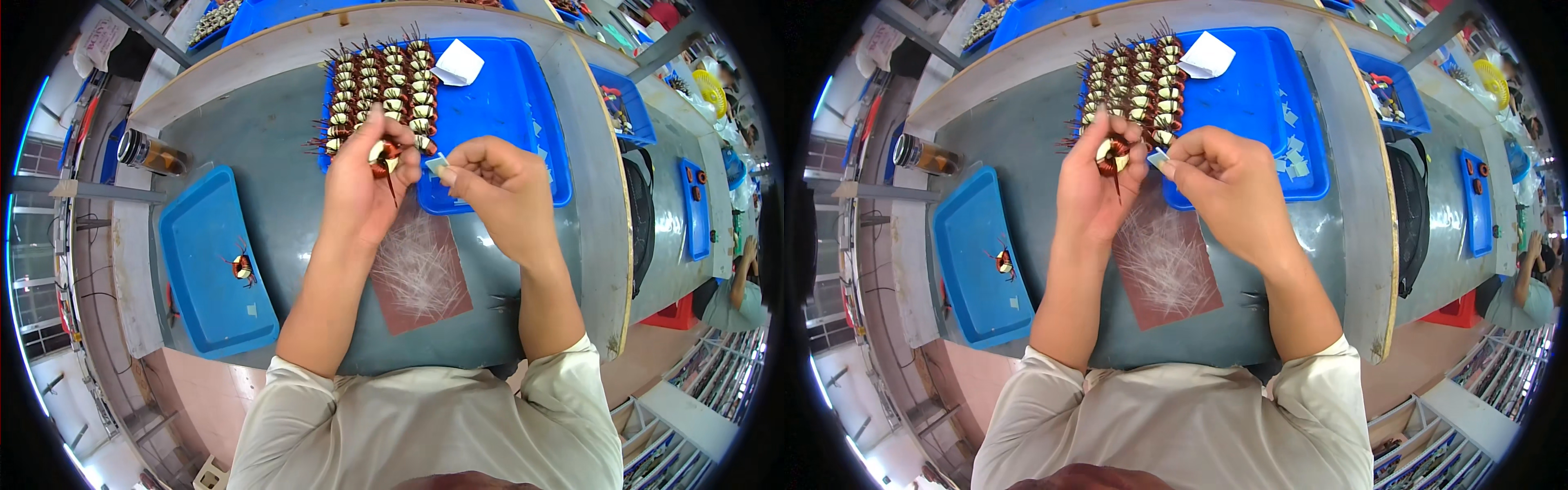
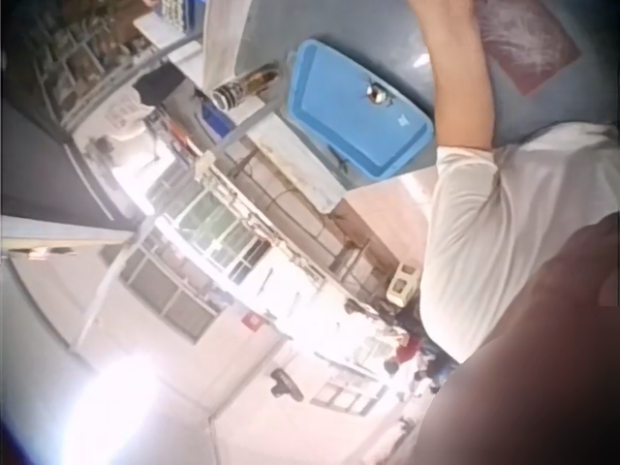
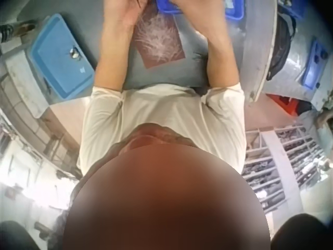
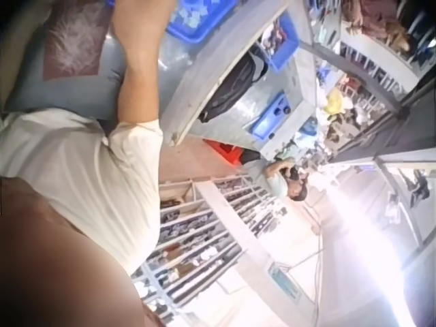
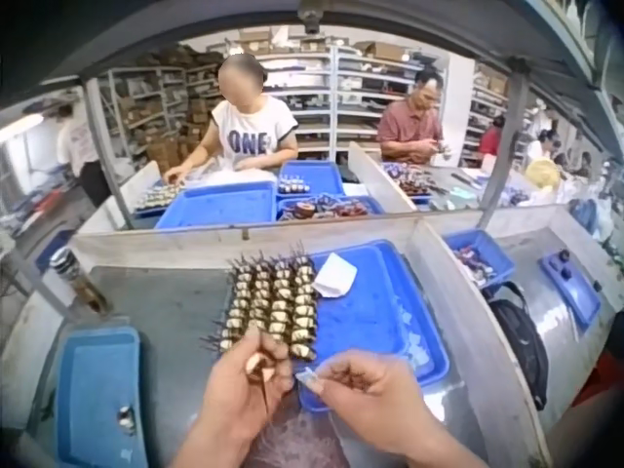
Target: Assembling toroidal inductors by trimming wires and applying adhesive tape.
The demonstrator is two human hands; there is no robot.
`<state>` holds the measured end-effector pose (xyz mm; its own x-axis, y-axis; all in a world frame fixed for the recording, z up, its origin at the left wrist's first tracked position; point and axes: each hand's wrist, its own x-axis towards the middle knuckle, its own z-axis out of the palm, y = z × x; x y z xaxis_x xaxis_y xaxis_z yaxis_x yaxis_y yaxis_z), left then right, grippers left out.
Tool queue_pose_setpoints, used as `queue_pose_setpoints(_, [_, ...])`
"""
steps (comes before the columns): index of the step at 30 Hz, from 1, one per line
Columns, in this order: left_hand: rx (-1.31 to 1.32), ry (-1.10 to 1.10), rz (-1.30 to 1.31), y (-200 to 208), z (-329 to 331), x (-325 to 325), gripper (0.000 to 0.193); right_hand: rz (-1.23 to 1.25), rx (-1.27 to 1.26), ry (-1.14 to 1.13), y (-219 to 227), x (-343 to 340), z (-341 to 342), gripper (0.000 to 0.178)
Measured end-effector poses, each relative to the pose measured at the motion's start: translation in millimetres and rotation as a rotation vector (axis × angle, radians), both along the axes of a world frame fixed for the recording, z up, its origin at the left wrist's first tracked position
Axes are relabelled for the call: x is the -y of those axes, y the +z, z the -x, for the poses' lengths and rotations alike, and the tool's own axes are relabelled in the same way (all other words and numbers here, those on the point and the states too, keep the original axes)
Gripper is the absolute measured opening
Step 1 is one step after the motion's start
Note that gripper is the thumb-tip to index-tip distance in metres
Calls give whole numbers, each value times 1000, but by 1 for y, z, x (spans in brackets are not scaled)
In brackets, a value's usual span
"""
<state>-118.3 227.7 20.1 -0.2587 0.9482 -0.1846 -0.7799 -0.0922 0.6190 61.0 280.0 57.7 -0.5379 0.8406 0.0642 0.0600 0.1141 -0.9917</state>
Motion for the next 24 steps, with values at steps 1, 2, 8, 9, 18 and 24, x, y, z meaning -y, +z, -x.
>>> queue_pose_setpoints(1, [224,57,5,-2,-1,0,30,0,-4,8,-1,5,3,8])
queue_pose_setpoints(2, [291,46,-11,-15,3,-2,30,-39,-59,-28,-3,10,7,8])
queue_pose_setpoints(8, [346,5,-45,-14,-22,-5,34,-592,26,-175,-26,18,28,6])
queue_pose_setpoints(9, [346,-26,-92,-17,-21,-4,36,-591,26,-174,-28,17,29,6])
queue_pose_setpoints(18, [291,-22,-30,-17,-27,-6,36,-822,184,-167,-36,15,28,8])
queue_pose_setpoints(24, [234,-38,-28,-13,-28,-3,36,-926,175,-141,-38,14,27,11])
